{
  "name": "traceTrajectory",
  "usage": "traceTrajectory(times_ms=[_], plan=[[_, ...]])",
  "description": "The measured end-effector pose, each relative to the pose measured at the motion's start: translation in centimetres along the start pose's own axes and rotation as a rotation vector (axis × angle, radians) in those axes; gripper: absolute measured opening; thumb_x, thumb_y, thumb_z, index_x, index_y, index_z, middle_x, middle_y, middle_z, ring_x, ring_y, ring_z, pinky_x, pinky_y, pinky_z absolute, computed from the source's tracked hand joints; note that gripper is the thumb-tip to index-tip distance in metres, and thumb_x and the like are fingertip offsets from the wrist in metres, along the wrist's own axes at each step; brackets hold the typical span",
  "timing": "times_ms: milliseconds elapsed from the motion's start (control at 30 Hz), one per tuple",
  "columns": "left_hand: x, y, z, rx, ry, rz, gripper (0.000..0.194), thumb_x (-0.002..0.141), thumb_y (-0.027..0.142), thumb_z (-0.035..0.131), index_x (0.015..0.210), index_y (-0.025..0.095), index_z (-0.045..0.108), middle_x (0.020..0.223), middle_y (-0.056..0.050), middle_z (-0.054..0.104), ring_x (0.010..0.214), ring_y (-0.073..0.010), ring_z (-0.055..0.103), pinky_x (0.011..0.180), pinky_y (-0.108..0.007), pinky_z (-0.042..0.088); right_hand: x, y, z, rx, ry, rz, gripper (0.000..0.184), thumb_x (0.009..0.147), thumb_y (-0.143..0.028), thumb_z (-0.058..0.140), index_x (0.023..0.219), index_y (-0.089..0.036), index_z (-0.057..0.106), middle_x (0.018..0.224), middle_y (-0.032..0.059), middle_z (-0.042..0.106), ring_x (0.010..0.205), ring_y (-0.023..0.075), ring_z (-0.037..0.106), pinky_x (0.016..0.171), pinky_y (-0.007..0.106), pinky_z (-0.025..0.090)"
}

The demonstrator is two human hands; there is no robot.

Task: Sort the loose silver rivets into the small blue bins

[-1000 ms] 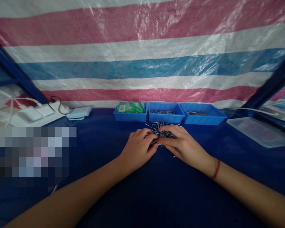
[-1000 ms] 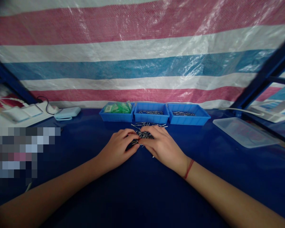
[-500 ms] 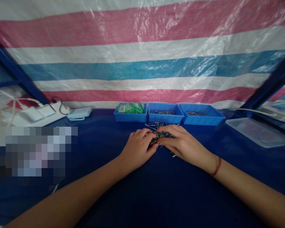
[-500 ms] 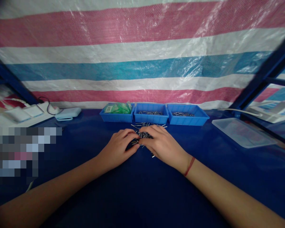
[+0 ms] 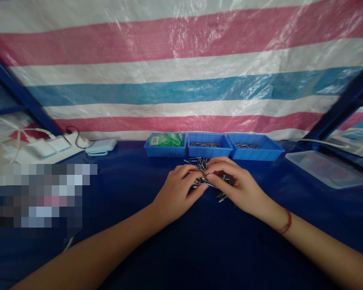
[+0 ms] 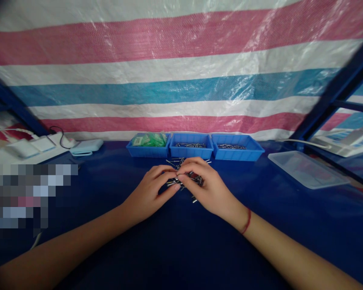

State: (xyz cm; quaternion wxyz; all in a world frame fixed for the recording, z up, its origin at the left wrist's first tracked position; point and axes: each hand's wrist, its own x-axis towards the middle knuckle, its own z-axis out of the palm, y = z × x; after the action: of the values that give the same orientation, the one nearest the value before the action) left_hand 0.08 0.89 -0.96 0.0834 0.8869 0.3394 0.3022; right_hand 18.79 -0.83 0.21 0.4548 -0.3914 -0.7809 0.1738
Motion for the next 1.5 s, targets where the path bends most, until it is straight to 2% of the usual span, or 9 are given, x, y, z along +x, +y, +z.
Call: traceTrajectory(times_ms=[200, 400, 533, 800, 1000, 1267, 1500], plan=[[-0.1, 0.7, -0.4, -0.070, 0.019, 0.001, 0.015, 0.092, 0.027, 0.046, 0.094, 0.020, 0.060, 0.101, -0.003, 0.063, 0.095, -0.0173, 0.056, 0.082, -0.034, 0.041, -0.2, -1.1, 0.3, 0.185, 0.002, 0.119, 0.008, 0.085, -0.029, 0.057, 0.087, -0.022, 0.061, 0.093, 0.0039, 0.061, 0.090, 0.0169, 0.059, 0.078, 0.031, 0.050], [-0.2, 0.8, -0.4, -0.111, 0.004, -0.041, 0.014, 0.091, 0.026, 0.048, 0.090, 0.018, 0.059, 0.095, -0.002, 0.063, 0.089, -0.0170, 0.056, 0.080, -0.033, 0.041, -0.4, -1.2, 0.3, 0.214, 0.022, 0.119, 0.005, 0.083, -0.025, 0.060, 0.087, -0.024, 0.062, 0.094, 0.0033, 0.060, 0.092, 0.0166, 0.059, 0.077, 0.030, 0.049], [-0.3, 0.9, -0.5, -0.148, 0.023, -0.055, 0.012, 0.090, 0.026, 0.050, 0.094, 0.019, 0.058, 0.094, -0.002, 0.063, 0.088, -0.0167, 0.057, 0.079, -0.032, 0.042, -0.4, -1.2, 0.3, 0.204, 0.025, 0.116, 0.005, 0.083, -0.026, 0.059, 0.086, -0.024, 0.063, 0.094, 0.0037, 0.060, 0.094, 0.0170, 0.058, 0.077, 0.030, 0.049], [-0.1, 0.9, -0.6, -0.168, 0.061, -0.068, 0.008, 0.089, 0.025, 0.051, 0.088, 0.020, 0.057, 0.087, -0.001, 0.063, 0.082, -0.0155, 0.059, 0.075, -0.030, 0.044, -0.4, -1.4, 0.3, 0.131, 0.053, 0.080, 0.005, 0.084, -0.025, 0.058, 0.086, -0.024, 0.063, 0.091, 0.0038, 0.061, 0.089, 0.0178, 0.060, 0.073, 0.031, 0.051], [-0.1, 0.9, -0.8, -0.169, 0.136, -0.076, 0.005, 0.088, 0.023, 0.051, 0.088, 0.019, 0.055, 0.084, -0.001, 0.062, 0.081, -0.0151, 0.059, 0.074, -0.029, 0.044, -0.3, -1.3, 0.2, 0.044, 0.069, 0.048, 0.007, 0.086, -0.024, 0.055, 0.087, -0.023, 0.062, 0.089, 0.0042, 0.061, 0.085, 0.0170, 0.059, 0.074, 0.031, 0.050], [-0.3, 1.0, -1.0, -0.123, 0.209, -0.015, 0.004, 0.088, 0.023, 0.052, 0.089, 0.019, 0.053, 0.084, -0.001, 0.062, 0.080, -0.0142, 0.058, 0.073, -0.028, 0.043, -0.4, -0.8, 0.2, -0.029, -0.015, 0.029, 0.010, 0.087, -0.023, 0.053, 0.088, -0.022, 0.063, 0.094, 0.0048, 0.060, 0.090, 0.0175, 0.058, 0.078, 0.033, 0.049], [-0.3, 1.0, -0.9, -0.157, 0.214, -0.119, 0.008, 0.085, 0.026, 0.055, 0.083, 0.019, 0.050, 0.077, 0.001, 0.060, 0.073, -0.0133, 0.057, 0.070, -0.028, 0.043, -0.2, -1.2, 0.1, -0.064, -0.071, -0.004, 0.014, 0.089, -0.023, 0.048, 0.084, -0.021, 0.061, 0.090, 0.0050, 0.062, 0.087, 0.0172, 0.059, 0.077, 0.032, 0.049]])
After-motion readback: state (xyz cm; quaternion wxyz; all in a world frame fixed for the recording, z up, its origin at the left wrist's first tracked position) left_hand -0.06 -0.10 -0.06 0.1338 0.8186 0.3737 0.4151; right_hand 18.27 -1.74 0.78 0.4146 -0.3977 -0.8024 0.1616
